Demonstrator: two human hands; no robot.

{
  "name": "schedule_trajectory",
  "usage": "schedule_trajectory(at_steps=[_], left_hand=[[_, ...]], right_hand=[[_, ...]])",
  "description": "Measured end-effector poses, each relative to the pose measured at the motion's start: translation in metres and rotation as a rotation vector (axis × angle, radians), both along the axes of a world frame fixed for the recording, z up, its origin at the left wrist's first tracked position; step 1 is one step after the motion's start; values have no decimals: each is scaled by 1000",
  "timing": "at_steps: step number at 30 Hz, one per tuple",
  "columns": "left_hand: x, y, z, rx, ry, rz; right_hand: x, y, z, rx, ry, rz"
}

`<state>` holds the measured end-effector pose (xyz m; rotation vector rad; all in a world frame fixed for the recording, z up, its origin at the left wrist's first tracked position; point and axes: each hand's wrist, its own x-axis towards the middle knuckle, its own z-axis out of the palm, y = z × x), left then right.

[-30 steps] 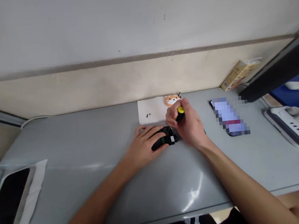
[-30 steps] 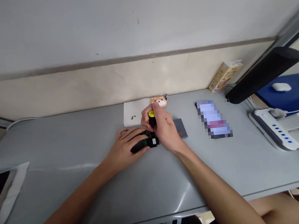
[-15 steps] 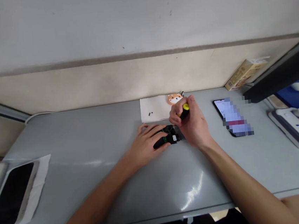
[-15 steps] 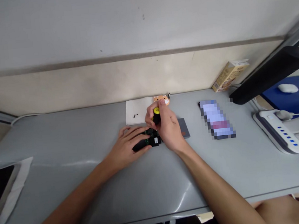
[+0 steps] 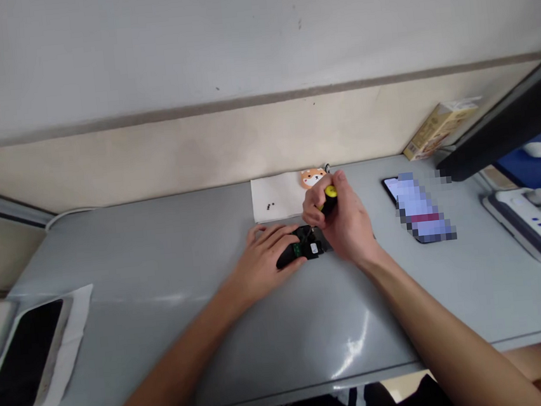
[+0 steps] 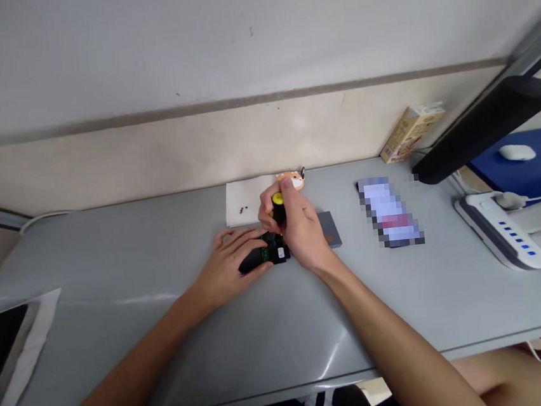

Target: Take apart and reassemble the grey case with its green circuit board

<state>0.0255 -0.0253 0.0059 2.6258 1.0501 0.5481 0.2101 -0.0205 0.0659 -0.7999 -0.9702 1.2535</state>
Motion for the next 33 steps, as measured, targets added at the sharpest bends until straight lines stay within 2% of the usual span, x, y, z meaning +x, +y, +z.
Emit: schedule_trajectory(at_steps=[16, 21, 25, 33], left_hand=[[0, 1, 2, 11, -4, -18], [0, 1, 0, 31, -10, -13], [0, 2, -1, 24, -10, -20], [1, 1, -1, -17, -10, 18]], right_hand=[[-4, -3, 1, 3, 12, 0], [-2, -1, 2, 11, -19, -48], [-2, -1, 2, 10, 2, -19], [-3, 0, 1, 2, -3, -28]])
